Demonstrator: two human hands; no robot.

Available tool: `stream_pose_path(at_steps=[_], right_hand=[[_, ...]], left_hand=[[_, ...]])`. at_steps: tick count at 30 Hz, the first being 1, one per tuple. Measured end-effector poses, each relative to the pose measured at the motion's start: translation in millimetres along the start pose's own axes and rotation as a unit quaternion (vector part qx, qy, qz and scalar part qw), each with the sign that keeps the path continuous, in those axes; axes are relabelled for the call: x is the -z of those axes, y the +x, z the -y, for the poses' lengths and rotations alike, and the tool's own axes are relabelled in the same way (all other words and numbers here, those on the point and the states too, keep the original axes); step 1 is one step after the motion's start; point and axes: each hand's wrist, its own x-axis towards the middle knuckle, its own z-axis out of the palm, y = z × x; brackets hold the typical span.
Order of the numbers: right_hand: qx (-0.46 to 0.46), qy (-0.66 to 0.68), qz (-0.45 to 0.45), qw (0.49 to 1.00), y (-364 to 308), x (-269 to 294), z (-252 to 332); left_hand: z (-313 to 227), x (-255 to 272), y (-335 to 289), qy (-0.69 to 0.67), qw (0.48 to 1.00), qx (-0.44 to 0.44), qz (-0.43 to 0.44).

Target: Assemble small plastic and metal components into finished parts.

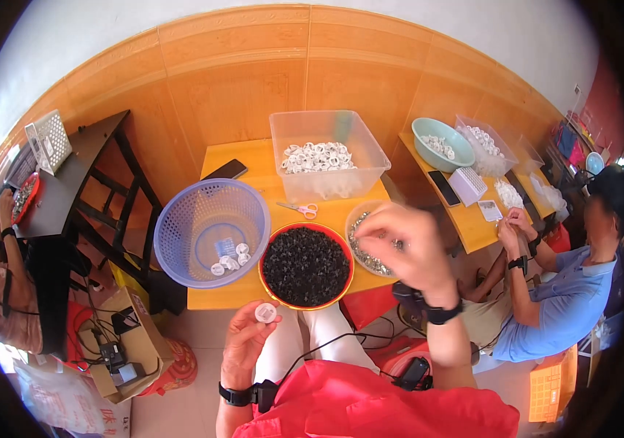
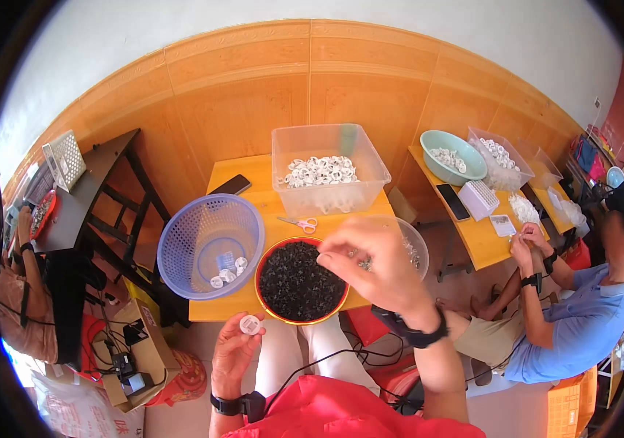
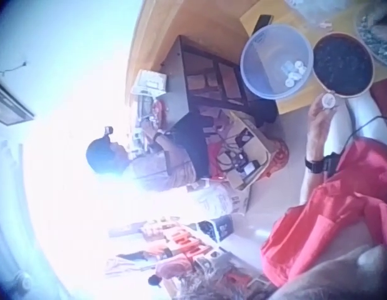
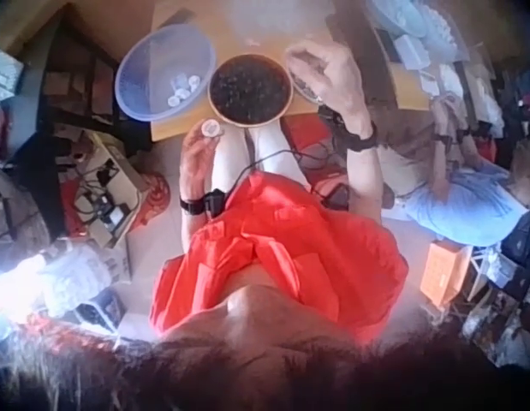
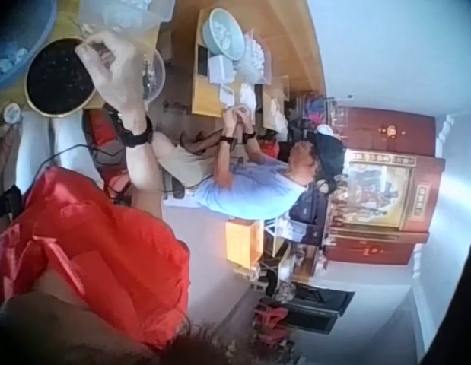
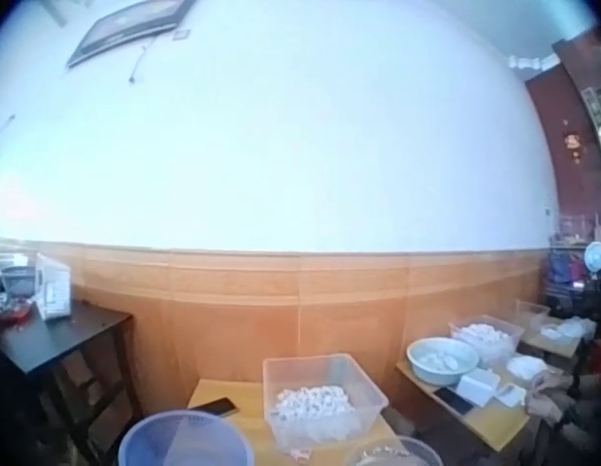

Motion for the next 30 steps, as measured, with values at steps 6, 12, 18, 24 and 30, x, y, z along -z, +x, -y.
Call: stream_pose_path(at_steps=[6,12,18,24,30], right_hand=[[-0.204,-0.116,0.073,0.969,-88.0,-82.5,-158.9],[-0.174,-0.141,0.088,0.971,-71.1,-123.5,-161.6],[-0.073,-0.242,0.105,0.962,-65.3,-131.9,-166.4],[-0.076,-0.153,0.021,0.985,-68.2,-131.4,-173.6],[-0.313,0.312,-0.016,0.897,-72.4,-118.5,-186.5]], left_hand=[[-3.3,11.6,-2.4,-0.002,0.998,0.002,-0.058],[5.1,5.8,6.2,0.017,0.999,0.01,-0.05],[13.0,-7.6,15.3,0.006,0.999,0.05,-0.002],[16.0,-9.6,16.5,0.037,0.998,0.055,-0.024],[16.8,-13.0,18.3,0.0,0.997,0.075,0.011]])
